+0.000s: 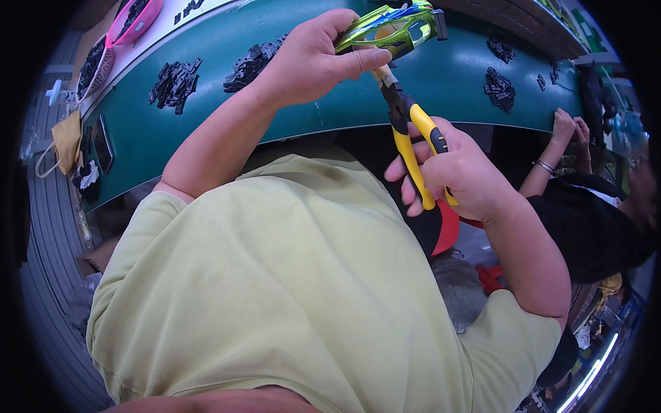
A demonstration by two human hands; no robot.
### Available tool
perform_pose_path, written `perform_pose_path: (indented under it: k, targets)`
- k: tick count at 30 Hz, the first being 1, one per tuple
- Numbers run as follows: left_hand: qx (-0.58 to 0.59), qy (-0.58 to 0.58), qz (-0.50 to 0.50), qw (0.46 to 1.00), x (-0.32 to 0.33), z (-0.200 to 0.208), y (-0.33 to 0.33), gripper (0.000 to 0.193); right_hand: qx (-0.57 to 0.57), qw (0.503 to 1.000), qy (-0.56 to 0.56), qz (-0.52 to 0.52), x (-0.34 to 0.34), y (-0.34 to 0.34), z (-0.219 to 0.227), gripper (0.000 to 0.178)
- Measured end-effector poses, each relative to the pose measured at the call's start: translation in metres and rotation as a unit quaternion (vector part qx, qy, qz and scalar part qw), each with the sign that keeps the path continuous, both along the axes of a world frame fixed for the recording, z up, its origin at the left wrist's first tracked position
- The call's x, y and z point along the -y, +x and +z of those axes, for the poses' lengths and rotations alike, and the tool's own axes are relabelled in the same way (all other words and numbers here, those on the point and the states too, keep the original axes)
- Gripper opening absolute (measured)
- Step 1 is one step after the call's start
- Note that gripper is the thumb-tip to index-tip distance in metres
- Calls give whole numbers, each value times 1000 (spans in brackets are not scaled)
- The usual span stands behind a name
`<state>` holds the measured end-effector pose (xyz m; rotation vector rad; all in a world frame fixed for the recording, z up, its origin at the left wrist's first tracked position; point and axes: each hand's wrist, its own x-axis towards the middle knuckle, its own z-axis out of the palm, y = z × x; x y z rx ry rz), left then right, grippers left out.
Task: The person applies liquid adhesive from a squeeze bottle onto small plastic pieces, then attaches the pieces into a toy car body shell using pliers and by hand.
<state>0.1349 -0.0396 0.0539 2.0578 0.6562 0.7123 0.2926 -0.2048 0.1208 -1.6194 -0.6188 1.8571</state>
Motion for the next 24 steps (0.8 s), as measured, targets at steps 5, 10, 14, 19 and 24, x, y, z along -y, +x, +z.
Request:
perform_pose_path:
  k: [5,10,14,19,24]
  targets:
    - [48,-122,-32,991,-2,-1,0,47,-84,996,5,-13,7,9,-4,46]
    - [1,-198,-28,980,-5,20,-3,29,-56,997,-2,-44,19,6,-1,44]
    - [-12,-253,-32,967,-6,24,-5,30,-29,999,0,-37,18,9,0,48]
    - [-18,-237,-44,970,-1,26,-3,30,-12,1000,14,-19,14,10,2,43]
    - [-25,-198,-47,979,1,26,-5,28,-5,1000,4,-14,8,11,2,41]
